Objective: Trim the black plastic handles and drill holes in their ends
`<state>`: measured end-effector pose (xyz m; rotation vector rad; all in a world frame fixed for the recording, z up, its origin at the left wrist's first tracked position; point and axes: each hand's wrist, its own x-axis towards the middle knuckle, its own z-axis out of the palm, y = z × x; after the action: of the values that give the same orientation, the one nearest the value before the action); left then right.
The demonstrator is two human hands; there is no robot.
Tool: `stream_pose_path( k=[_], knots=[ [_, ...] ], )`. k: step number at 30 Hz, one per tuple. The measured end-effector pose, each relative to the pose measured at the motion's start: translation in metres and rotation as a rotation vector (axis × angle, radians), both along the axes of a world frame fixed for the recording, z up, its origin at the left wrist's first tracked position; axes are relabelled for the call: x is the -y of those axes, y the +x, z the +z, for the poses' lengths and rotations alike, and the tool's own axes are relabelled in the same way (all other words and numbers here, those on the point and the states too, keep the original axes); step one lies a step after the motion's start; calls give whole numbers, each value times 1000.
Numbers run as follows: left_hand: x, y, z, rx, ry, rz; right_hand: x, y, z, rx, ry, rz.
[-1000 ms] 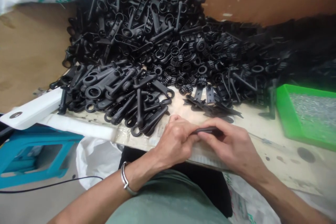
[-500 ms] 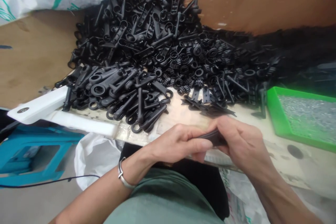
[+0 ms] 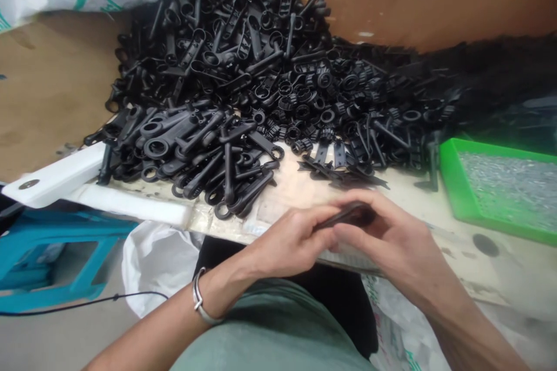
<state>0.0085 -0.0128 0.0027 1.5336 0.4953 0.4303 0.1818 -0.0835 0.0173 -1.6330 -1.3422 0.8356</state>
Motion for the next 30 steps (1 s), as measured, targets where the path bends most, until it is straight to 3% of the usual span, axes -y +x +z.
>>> stream_pose_path(
  k=[5, 15, 23, 26, 28, 30],
  knots=[
    [1, 4, -4, 116, 87, 20, -3, -6, 1, 128, 18, 51],
    [6, 6, -20, 85, 310, 93, 0, 2, -10, 264, 122, 152],
    [-4, -2, -9, 27, 76, 32, -9, 8, -14, 181, 109, 168],
    [-5, -3, -10, 25, 61, -16, -2, 7, -22, 246, 162, 103],
    [-2, -4, -9, -15, 167, -26, 5, 8, -26, 325, 195, 58],
    [1, -8, -3, -54, 450, -20, 13, 14, -25, 371, 195, 103]
  ],
)
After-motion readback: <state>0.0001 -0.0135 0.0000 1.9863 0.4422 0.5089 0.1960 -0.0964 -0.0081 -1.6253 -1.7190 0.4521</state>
